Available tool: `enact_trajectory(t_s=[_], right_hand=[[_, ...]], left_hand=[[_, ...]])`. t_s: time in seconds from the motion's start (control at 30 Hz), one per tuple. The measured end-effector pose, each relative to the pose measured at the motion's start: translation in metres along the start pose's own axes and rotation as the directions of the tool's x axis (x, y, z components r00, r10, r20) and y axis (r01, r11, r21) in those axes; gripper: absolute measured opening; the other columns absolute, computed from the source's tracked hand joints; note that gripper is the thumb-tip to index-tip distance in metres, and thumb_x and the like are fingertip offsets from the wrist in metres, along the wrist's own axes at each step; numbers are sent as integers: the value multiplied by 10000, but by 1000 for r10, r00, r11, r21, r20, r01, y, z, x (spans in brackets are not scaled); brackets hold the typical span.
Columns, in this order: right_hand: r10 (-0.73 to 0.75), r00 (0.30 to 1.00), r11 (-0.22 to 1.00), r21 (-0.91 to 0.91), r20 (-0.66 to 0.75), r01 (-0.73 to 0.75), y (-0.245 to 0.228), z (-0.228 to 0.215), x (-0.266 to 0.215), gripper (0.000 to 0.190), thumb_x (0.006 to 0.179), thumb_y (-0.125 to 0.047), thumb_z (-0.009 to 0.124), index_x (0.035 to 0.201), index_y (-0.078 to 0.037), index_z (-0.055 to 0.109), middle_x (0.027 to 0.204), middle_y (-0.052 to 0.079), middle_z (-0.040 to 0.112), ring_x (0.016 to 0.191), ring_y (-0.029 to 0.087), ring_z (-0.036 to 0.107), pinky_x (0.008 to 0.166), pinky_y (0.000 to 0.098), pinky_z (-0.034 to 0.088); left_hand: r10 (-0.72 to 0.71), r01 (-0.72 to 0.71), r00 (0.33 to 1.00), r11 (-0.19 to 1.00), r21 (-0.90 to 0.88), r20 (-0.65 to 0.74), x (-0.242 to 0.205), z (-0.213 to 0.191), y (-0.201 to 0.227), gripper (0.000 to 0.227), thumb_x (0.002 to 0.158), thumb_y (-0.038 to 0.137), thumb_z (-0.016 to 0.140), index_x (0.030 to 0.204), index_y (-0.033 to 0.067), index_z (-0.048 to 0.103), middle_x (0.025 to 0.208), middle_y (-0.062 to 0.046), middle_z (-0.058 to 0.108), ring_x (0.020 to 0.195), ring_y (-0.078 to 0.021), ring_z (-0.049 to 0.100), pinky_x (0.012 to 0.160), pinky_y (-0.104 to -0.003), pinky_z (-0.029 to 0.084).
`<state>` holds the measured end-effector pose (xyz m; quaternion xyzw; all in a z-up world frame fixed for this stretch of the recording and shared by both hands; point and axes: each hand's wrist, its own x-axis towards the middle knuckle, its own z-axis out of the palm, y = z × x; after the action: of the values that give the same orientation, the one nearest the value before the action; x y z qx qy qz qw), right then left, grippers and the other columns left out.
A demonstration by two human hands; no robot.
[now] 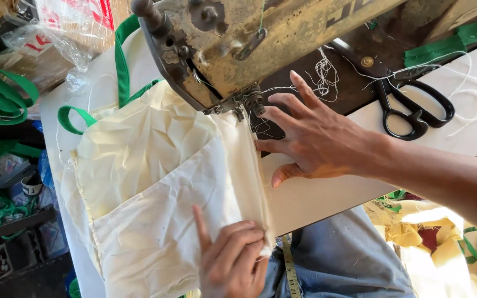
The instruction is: Reinforcing the structure of a tote bag by sewing along the edges and handles using an industrial sewing machine.
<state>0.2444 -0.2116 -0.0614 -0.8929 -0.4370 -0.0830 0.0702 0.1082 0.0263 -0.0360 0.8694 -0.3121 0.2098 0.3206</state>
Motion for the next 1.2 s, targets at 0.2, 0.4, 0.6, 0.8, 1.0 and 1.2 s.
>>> enact_trajectory(t_s=[0.2, 0.4, 0.6, 0.8, 1.0, 1.2], right_hand=[[-35, 989, 998, -60, -143, 26, 3, 1, -1, 723, 911, -827, 392, 1244, -289, 742, 1198, 204, 552, 1209, 415, 519, 1157, 741, 257], [-57, 998, 998, -23, 2, 57, 11, 7, 4, 720, 938, -803, 277, 1329, -335, 659, 1176, 208, 530, 1241, 416, 470, 1171, 752, 193], [-129, 988, 991, 26, -88, 132, 13, 6, 4, 692, 951, -770, 334, 1251, -253, 683, 1306, 224, 508, 1200, 429, 477, 1161, 783, 173], [-171, 983, 979, 99, -72, 178, 17, 5, 1, 659, 950, -731, 386, 1322, -265, 666, 1390, 202, 459, 1205, 419, 456, 1169, 805, 153], [-128, 990, 991, -31, -60, 127, 10, 5, 5, 662, 939, -759, 382, 1321, -294, 658, 1326, 173, 486, 1095, 374, 491, 1152, 764, 281], [-144, 989, 983, -120, -42, 138, 7, 5, 5, 752, 908, -811, 404, 1396, -264, 573, 1466, 147, 436, 1107, 365, 513, 1187, 745, 257]], left_hand=[[58, -64, 994, 996, 67, 89, -12, 15, -4, 295, 1003, 105, 472, 773, 101, 656, 867, 6, 660, 829, -163, 693, 1135, -745, 201], [66, -66, 993, 998, 3, 95, -12, 15, -9, 229, 964, 41, 571, 754, 88, 650, 842, 7, 650, 864, -167, 702, 1158, -697, 244], [36, -35, 997, 999, -16, 70, -17, 17, -13, 193, 891, -10, 585, 738, 81, 659, 824, 7, 646, 859, -175, 711, 1163, -668, 268], [50, -49, 995, 999, -14, 83, -16, 14, -14, 244, 929, -26, 532, 721, 69, 617, 835, -12, 650, 903, -194, 718, 1151, -656, 316], [60, -60, 997, 998, 6, 49, -17, 14, -13, 279, 970, -21, 489, 741, 61, 625, 832, -23, 631, 910, -191, 724, 1129, -671, 359], [59, -55, 995, 997, -62, 80, -15, 12, -16, 285, 981, -40, 500, 727, 63, 581, 785, -31, 563, 897, -190, 725, 1141, -676, 350]])
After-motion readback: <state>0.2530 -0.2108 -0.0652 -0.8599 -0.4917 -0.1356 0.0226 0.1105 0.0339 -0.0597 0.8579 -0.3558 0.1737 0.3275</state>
